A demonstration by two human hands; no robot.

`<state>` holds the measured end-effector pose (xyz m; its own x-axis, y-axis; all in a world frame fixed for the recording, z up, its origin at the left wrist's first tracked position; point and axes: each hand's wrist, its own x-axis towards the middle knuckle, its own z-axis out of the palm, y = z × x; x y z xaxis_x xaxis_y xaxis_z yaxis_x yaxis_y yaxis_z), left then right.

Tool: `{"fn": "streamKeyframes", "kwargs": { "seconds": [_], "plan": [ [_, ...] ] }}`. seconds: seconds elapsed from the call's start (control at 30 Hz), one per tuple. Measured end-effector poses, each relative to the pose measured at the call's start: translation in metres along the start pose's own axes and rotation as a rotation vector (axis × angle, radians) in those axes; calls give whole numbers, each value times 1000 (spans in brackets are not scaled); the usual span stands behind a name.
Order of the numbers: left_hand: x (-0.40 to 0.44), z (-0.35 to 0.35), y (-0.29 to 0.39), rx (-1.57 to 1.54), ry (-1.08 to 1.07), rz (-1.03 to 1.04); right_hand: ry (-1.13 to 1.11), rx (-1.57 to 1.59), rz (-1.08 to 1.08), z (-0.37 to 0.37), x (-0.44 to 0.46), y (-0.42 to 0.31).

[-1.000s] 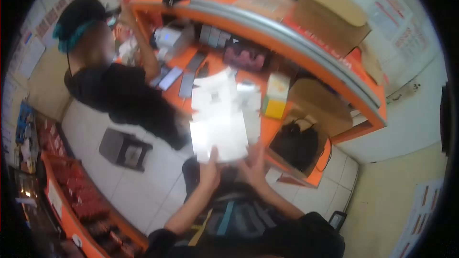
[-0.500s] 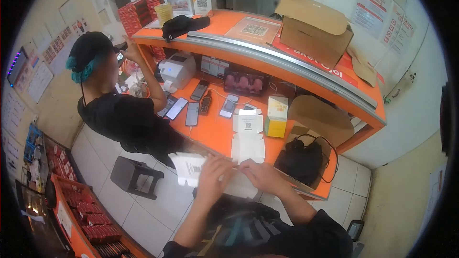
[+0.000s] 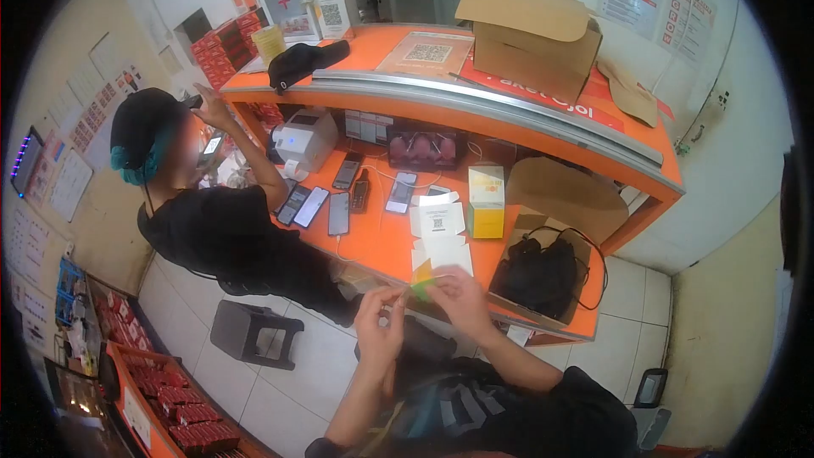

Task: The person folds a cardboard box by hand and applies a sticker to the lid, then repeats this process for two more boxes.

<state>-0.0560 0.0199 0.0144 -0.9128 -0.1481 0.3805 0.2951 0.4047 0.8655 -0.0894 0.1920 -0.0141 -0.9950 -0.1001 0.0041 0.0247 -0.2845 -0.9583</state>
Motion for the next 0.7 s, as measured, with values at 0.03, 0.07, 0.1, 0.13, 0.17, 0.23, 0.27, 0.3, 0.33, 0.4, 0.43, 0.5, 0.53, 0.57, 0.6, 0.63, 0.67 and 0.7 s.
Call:
{"fn": "streamKeyframes", "kwargs": {
  "seconds": [0.03, 0.07, 0.1, 0.13, 0.17, 0.23, 0.27, 0.3, 0.33, 0.4, 0.43, 0.5, 0.53, 0.57, 0.6, 0.63, 0.67, 0.7],
  "plan": [
    [-2, 1, -2, -19, 20, -15, 30, 173, 84, 4, 2, -2],
    [-3, 3, -6, -38, 40, -29, 61, 346, 167, 8, 3, -3],
    [-4, 4, -8, -57, 62, -43, 61, 316, 161, 10, 3, 2],
    [-5, 4, -9, -76, 73, -52, 61, 285, 153, 12, 3, 11],
    [-5, 5, -9, -95, 85, -60, 60, 254, 145, 14, 2, 17],
    [-7, 5, -10, -155, 97, -108, 90, 21, -2, 25, -7, 14],
    [-9, 3, -11, -195, 96, -149, 104, -96, -74, 29, -12, 11],
    [-10, 1, -11, -235, 94, -190, 71, -177, -169, 31, -13, 10],
    [-11, 0, -10, -275, 109, -201, 38, -258, -265, 33, -13, 9],
    [-11, -3, -4, -352, 136, -222, 9, -395, -431, 39, -17, -3],
    [-12, -4, -7, -328, 123, -205, 11, -284, -338, 41, -17, 3],
    [-14, -8, -12, -280, 100, -173, 12, -66, -150, 43, -16, 19],
    [-16, -8, -11, -307, 108, -163, -18, -9, -127, 42, -16, 22],
    [-16, -6, -8, -334, 118, -155, -48, 48, -101, 40, -16, 22],
    [-15, -5, -5, -360, 128, -149, -77, 105, -73, 37, -15, 21],
    [-19, -7, -5, -354, 138, -141, -106, 80, -51, 36, -17, 21],
    [-18, -7, -5, -351, 139, -123, -129, 56, -39, 33, -16, 17],
    [-18, -7, -5, -349, 140, -106, -152, 32, -28, 31, -15, 13]
  ]
}}
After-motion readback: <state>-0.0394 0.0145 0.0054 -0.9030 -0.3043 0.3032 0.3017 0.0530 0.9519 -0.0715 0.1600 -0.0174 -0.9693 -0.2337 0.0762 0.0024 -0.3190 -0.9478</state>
